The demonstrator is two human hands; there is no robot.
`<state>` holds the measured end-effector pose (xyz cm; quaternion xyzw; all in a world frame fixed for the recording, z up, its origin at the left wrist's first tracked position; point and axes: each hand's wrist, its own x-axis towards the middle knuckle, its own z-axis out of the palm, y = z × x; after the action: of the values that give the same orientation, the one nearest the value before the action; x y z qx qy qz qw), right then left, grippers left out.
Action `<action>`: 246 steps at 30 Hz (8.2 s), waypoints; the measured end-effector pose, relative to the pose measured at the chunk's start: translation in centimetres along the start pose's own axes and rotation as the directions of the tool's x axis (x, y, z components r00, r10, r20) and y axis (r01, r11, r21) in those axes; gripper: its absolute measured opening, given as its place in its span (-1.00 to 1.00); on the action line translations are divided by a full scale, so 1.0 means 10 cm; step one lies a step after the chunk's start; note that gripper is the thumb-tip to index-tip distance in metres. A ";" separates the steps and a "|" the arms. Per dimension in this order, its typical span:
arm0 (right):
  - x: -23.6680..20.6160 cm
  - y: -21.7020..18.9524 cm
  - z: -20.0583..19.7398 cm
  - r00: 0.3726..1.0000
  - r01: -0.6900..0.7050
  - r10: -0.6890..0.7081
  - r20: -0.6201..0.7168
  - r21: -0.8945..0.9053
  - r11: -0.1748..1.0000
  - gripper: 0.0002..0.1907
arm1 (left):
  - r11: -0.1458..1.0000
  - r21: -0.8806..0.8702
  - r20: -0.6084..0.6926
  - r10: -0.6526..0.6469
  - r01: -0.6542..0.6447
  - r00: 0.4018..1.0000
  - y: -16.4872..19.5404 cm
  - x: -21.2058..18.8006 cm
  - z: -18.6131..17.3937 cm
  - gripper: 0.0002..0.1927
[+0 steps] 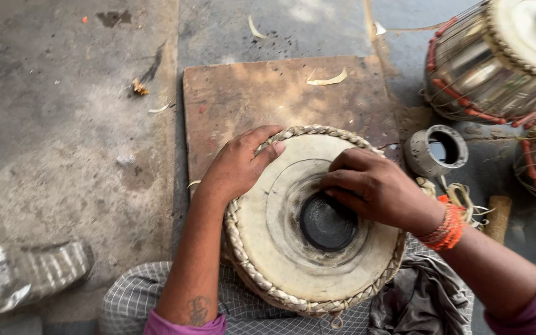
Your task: The person sits on the floor and rubs black paste onto the center of a drum head, spreading it in circular motions with their fingers. They briefly wipe the drum head with a cloth, then continue working the paste into the surface.
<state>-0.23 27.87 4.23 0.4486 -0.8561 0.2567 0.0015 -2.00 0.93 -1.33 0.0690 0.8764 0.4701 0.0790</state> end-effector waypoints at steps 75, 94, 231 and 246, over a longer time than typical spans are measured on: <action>-0.20 0.14 0.01 0.951 -0.190 0.214 -0.221 0.126 0.974 -0.83 | 1.000 0.011 0.022 0.021 -0.021 1.000 0.08 0.04 -0.03 -0.50; -0.50 -0.08 0.05 0.951 -0.265 0.247 -0.184 -0.081 0.961 -0.80 | 0.999 -0.042 0.012 0.003 -0.003 1.000 0.15 -0.03 -0.04 -0.53; -0.43 -0.31 0.18 0.837 -0.409 0.469 -0.282 0.246 0.879 -0.84 | 0.952 0.265 -0.321 -0.064 0.154 0.945 -0.03 -0.18 0.10 -0.63; 0.31 -0.10 0.03 0.993 0.096 -0.097 0.071 0.022 0.995 -0.77 | 0.990 -0.142 -0.002 0.022 -0.022 1.000 -0.08 -0.02 0.04 -0.49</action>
<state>-1.29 24.92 5.13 0.4985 -0.8304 0.2480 -0.0214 -1.72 0.78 -2.25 0.0725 0.8400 0.5320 0.0783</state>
